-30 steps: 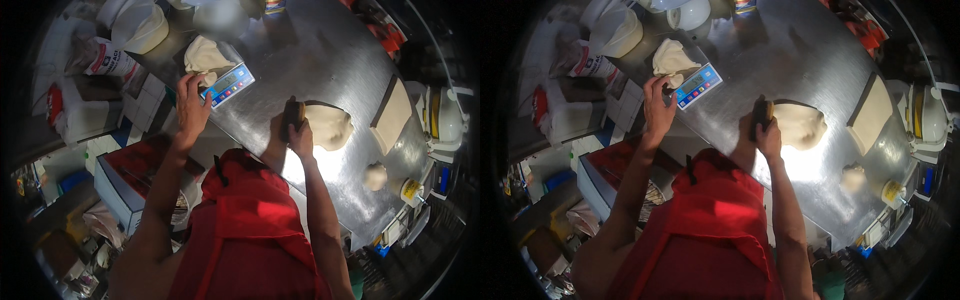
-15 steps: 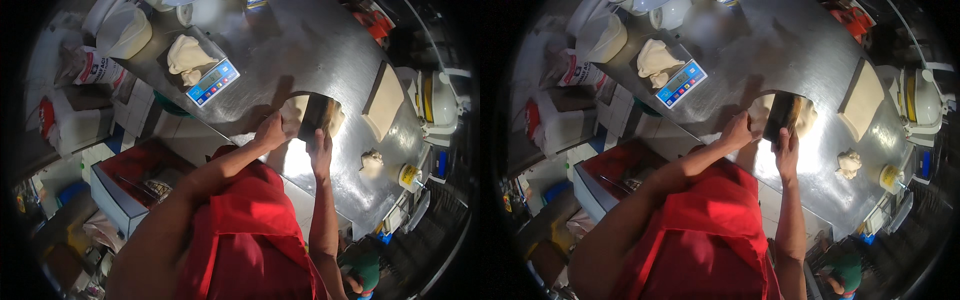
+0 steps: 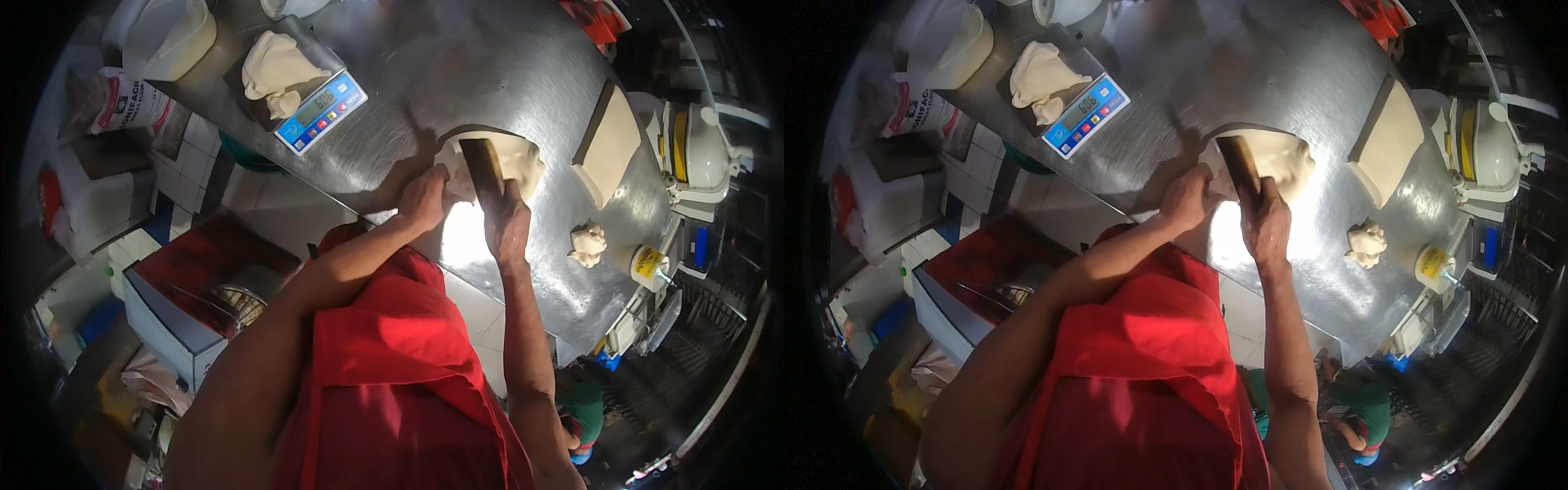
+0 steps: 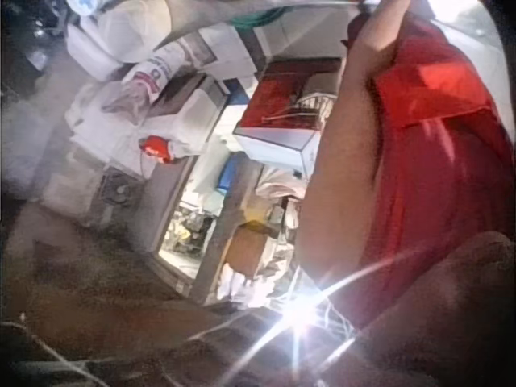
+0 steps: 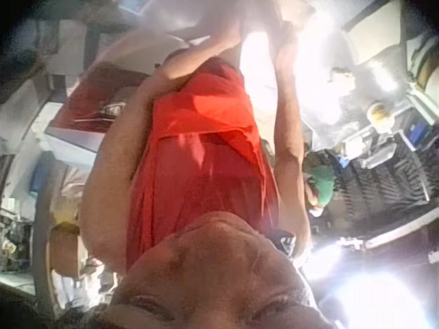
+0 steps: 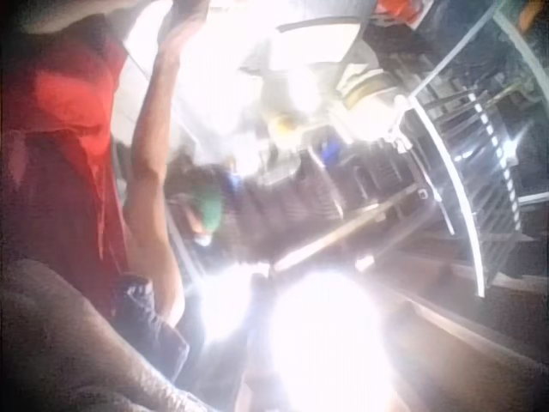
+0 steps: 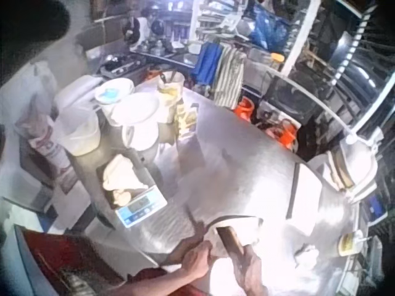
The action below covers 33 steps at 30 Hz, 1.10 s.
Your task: The person portions and weighs dough by cutting pieces from a larger slab with a bench scraper, weighing each piece on a digital scale, and setting the weighed portions aside on a metal table.
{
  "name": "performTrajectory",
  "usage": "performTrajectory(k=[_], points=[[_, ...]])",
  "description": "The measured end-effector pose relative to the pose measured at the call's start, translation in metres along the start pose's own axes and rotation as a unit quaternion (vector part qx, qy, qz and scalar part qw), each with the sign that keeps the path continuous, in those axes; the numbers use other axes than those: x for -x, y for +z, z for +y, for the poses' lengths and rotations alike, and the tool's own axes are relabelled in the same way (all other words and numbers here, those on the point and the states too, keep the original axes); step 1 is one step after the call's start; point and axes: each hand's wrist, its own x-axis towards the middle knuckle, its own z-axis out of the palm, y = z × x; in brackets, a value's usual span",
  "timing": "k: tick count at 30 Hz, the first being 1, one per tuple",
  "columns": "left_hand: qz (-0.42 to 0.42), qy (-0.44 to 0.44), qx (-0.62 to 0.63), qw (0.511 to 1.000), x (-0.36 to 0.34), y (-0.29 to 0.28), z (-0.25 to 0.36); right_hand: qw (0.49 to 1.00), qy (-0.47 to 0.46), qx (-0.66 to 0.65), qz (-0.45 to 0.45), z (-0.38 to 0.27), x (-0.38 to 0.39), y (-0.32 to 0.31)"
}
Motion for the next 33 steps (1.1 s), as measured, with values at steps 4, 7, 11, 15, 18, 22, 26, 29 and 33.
performTrajectory(k=[4,7,11,15,18,22,26,29,33], points=[[0.008,0.017,0.014,1.000,0.008,-0.010,-0.006,1.000,0.025,-0.013,0.008,-0.012,-0.008,-0.006],[0.091,0.086,-0.077,0.989,0.003,-0.004,0.004,0.999,0.046,0.009,-0.010,-0.014,-0.006,-0.005],[0.135,0.119,-0.055,0.982,-0.020,-0.003,-0.009,0.999,0.034,0.006,-0.017,-0.017,0.001,-0.004],[0.012,0.054,0.021,0.998,-0.022,-0.013,-0.014,0.996,0.024,0.066,-0.050,-0.002,0.002,0.005],[0.033,0.025,0.081,0.996,-0.013,-0.027,-0.015,0.990,-0.048,0.114,-0.067,0.006,-0.001,0.019],[0.060,0.005,0.081,0.995,0.000,-0.028,-0.019,0.968,-0.109,0.208,-0.089,0.010,-0.011,0.053],[0.067,-0.021,0.076,0.995,0.000,-0.030,-0.021,0.983,-0.129,0.113,-0.064,0.027,-0.028,0.090],[0.065,-0.021,0.151,0.986,0.005,-0.039,-0.033,0.982,-0.099,0.137,-0.090,0.023,-0.043,0.092],[0.143,0.006,0.133,0.981,-0.001,-0.128,0.000,0.988,-0.123,0.081,-0.053,0.037,-0.023,0.090]])
